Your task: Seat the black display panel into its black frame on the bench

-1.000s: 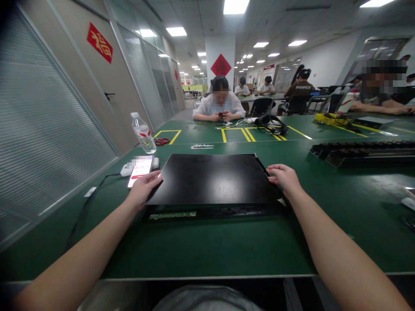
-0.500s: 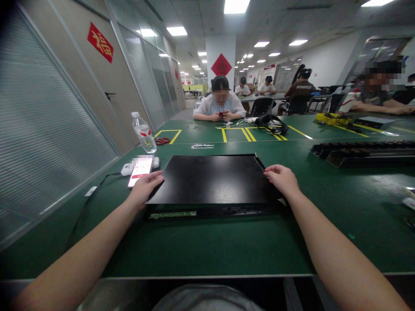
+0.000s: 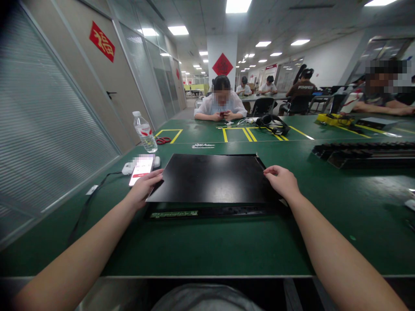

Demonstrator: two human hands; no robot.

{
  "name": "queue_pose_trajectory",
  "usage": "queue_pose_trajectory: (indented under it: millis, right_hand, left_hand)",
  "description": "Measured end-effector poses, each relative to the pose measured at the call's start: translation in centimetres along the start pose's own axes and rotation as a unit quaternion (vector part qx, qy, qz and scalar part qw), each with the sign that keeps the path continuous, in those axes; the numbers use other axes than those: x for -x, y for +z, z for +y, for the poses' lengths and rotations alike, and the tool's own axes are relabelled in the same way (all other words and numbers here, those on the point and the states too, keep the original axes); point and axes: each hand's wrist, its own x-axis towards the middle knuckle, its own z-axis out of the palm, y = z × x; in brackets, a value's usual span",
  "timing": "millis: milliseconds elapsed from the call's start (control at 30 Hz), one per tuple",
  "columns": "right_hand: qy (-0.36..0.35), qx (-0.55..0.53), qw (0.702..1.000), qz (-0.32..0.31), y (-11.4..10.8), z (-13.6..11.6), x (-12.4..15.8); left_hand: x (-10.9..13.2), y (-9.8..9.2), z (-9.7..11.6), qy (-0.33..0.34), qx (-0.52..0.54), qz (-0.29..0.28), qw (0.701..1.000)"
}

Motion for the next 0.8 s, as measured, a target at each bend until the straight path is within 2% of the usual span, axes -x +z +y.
queue_pose_trajectory:
  millis: [167,533,800]
  right_hand:
    - [-0.017,0.014,1.0,0.01,0.1,0.1,0.1]
    - [-0.017,0.041,0.999,-0.006,-0.2,-0.6,0.7]
    - [-0.022,0.065,0.998,-0.008,-0.5,-1.2,1.1]
  left_hand:
    - [0.1,0.0,-0.3,0.008,-0.012,-0.017,1.0]
    - [-0.4,0.0,-0.9,0.038,-0.097,-0.006,0.995]
    - [-0.5,-0.1,-1.0,0.035,-0.094,-0.01,0.995]
